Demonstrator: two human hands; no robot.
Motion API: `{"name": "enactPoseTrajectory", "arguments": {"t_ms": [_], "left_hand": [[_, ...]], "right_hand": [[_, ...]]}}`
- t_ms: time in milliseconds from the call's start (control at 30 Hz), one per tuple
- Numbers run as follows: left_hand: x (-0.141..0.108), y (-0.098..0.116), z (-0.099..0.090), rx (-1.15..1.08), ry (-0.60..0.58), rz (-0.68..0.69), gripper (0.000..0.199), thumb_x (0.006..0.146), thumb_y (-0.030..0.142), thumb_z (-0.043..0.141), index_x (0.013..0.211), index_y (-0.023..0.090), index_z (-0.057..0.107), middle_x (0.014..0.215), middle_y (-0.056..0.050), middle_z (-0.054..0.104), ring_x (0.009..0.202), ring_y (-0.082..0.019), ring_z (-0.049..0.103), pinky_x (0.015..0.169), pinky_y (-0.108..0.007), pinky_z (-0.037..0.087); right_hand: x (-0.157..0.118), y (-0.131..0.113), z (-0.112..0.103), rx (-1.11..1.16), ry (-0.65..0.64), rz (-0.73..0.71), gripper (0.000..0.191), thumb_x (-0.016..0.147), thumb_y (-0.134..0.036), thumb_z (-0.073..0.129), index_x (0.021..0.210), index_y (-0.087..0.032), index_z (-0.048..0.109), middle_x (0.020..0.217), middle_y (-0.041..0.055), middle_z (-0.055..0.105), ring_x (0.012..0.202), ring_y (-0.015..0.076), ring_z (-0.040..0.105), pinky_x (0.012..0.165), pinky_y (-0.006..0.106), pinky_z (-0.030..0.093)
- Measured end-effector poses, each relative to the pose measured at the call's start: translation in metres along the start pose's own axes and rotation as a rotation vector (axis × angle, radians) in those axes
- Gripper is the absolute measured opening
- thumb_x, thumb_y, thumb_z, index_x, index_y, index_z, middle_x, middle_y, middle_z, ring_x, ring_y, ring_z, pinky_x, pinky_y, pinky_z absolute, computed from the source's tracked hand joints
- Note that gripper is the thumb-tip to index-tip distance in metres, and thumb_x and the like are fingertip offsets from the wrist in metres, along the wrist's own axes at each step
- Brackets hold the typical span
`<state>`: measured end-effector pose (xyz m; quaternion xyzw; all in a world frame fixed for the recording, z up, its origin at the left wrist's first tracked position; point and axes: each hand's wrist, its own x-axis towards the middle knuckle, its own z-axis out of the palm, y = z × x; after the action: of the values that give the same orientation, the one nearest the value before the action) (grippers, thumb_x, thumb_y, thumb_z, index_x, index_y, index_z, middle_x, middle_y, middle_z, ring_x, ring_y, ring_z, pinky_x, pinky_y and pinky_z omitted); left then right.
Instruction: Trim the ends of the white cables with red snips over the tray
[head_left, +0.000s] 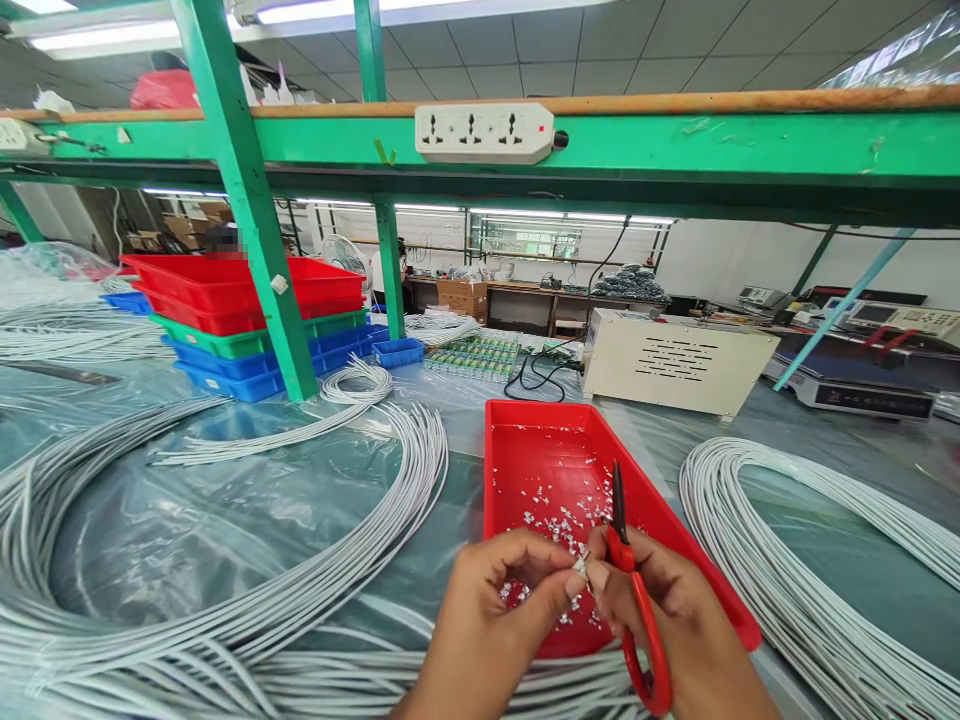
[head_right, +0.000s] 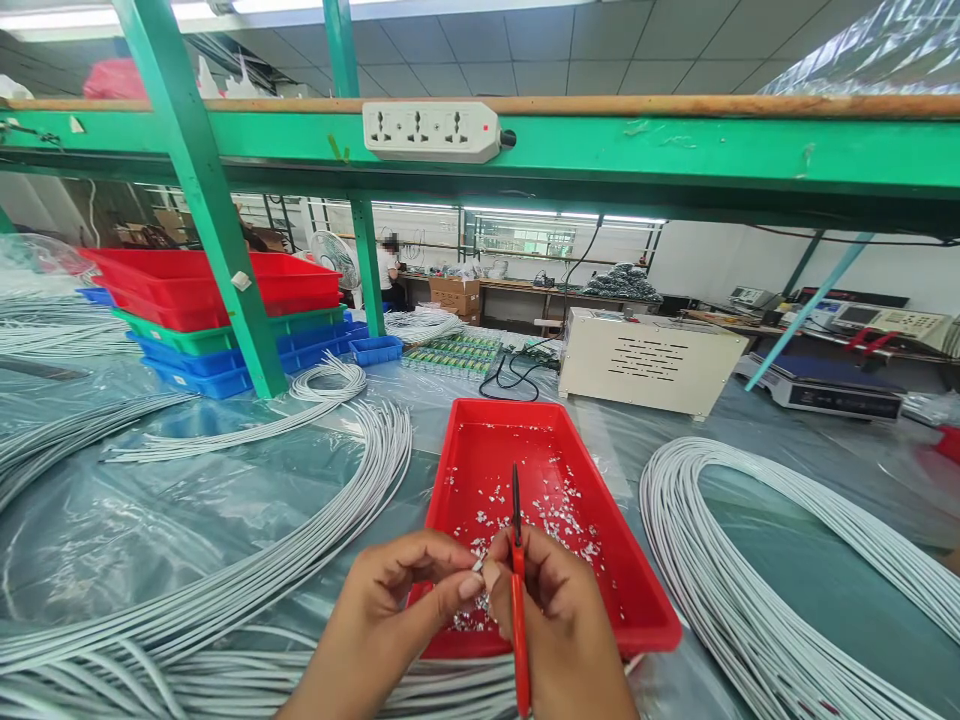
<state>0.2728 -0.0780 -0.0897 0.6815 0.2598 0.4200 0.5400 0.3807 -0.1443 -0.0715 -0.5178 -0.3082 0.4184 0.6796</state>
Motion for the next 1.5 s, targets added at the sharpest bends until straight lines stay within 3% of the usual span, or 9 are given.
{"name": "enactPoseTrajectory", "arguments": {"t_ms": [533,600,700,767,833,933,1100,1167,1500], "left_hand": [[0.001,0.002,0.000,-0.236,-0.122,-0.163,0.020,0.075,0.032,0.062,0.072,0.012,0.065,0.062,-0.002,0.062,0.058,-0.011,0.054,0.059,-0.023,0.045],[0.002,0.003,0.000,-0.293,-0.120,-0.204,0.022,0.073,0.033,0.064,0.072,0.012,0.064,0.060,-0.001,0.061,0.057,-0.010,0.054,0.058,-0.022,0.045],[0.003,0.003,0.001,-0.334,-0.113,-0.227,0.022,0.071,0.033,0.066,0.070,0.011,0.063,0.058,-0.001,0.061,0.055,-0.009,0.054,0.057,-0.020,0.046],[0.004,0.002,0.001,-0.348,-0.109,-0.225,0.021,0.071,0.032,0.067,0.069,0.011,0.063,0.058,-0.001,0.062,0.055,-0.009,0.055,0.057,-0.020,0.046],[0.004,0.002,0.001,-0.358,-0.099,-0.226,0.021,0.070,0.032,0.068,0.069,0.012,0.063,0.058,0.000,0.062,0.054,-0.008,0.054,0.056,-0.019,0.045],[0.004,0.001,0.001,-0.349,-0.089,-0.232,0.021,0.068,0.032,0.069,0.069,0.012,0.064,0.057,0.000,0.062,0.053,-0.008,0.055,0.055,-0.019,0.045],[0.005,0.000,0.001,-0.328,-0.088,-0.225,0.020,0.068,0.031,0.070,0.071,0.011,0.065,0.056,0.000,0.062,0.052,-0.008,0.054,0.054,-0.017,0.044],[0.005,0.000,0.001,-0.312,-0.093,-0.212,0.021,0.068,0.031,0.070,0.071,0.012,0.065,0.056,0.000,0.062,0.052,-0.008,0.055,0.053,-0.018,0.044],[0.005,-0.005,0.003,-0.292,-0.095,-0.207,0.020,0.069,0.030,0.069,0.072,0.011,0.063,0.060,-0.001,0.061,0.055,-0.011,0.055,0.056,-0.023,0.045]], "right_hand": [[0.006,0.012,-0.007,-0.119,-0.006,-0.093,0.024,0.067,-0.043,0.065,0.070,-0.020,0.057,0.053,-0.0073,0.038,0.050,0.0078,0.030,0.047,0.017,0.028],[0.014,0.013,-0.016,-0.335,0.021,-0.157,0.019,0.070,-0.038,0.060,0.074,-0.021,0.056,0.056,-0.0058,0.042,0.049,0.0093,0.032,0.046,0.020,0.026],[0.028,0.011,-0.032,-0.899,0.124,-0.277,0.007,0.066,-0.028,0.055,0.068,-0.021,0.056,0.054,-0.0031,0.048,0.048,0.0121,0.033,0.048,0.024,0.022],[0.035,0.010,-0.041,-1.073,0.147,-0.295,0.014,0.066,-0.028,0.054,0.055,-0.021,0.050,0.047,-0.0037,0.042,0.047,0.0126,0.031,0.048,0.025,0.020],[0.038,0.010,-0.045,-1.024,0.116,-0.290,0.026,0.070,-0.036,0.053,0.051,-0.020,0.044,0.046,-0.0044,0.037,0.047,0.0123,0.032,0.046,0.024,0.022],[0.037,0.009,-0.041,-0.746,0.052,-0.248,0.025,0.071,-0.043,0.054,0.064,-0.019,0.053,0.051,-0.0048,0.042,0.049,0.0114,0.039,0.046,0.022,0.030],[0.025,0.001,-0.026,-0.255,-0.153,-0.015,0.019,0.057,-0.025,0.073,0.072,-0.014,0.066,0.044,-0.0055,0.049,0.042,0.0070,0.040,0.042,0.017,0.030],[0.020,-0.003,-0.019,-0.144,-0.141,0.002,0.016,0.055,-0.020,0.075,0.068,-0.015,0.068,0.042,-0.0058,0.050,0.040,0.0051,0.039,0.041,0.015,0.029],[0.012,-0.008,-0.009,-0.113,-0.043,-0.078,0.013,0.050,-0.016,0.078,0.058,-0.018,0.068,0.040,-0.0068,0.049,0.038,0.0036,0.037,0.037,0.013,0.028]]}}
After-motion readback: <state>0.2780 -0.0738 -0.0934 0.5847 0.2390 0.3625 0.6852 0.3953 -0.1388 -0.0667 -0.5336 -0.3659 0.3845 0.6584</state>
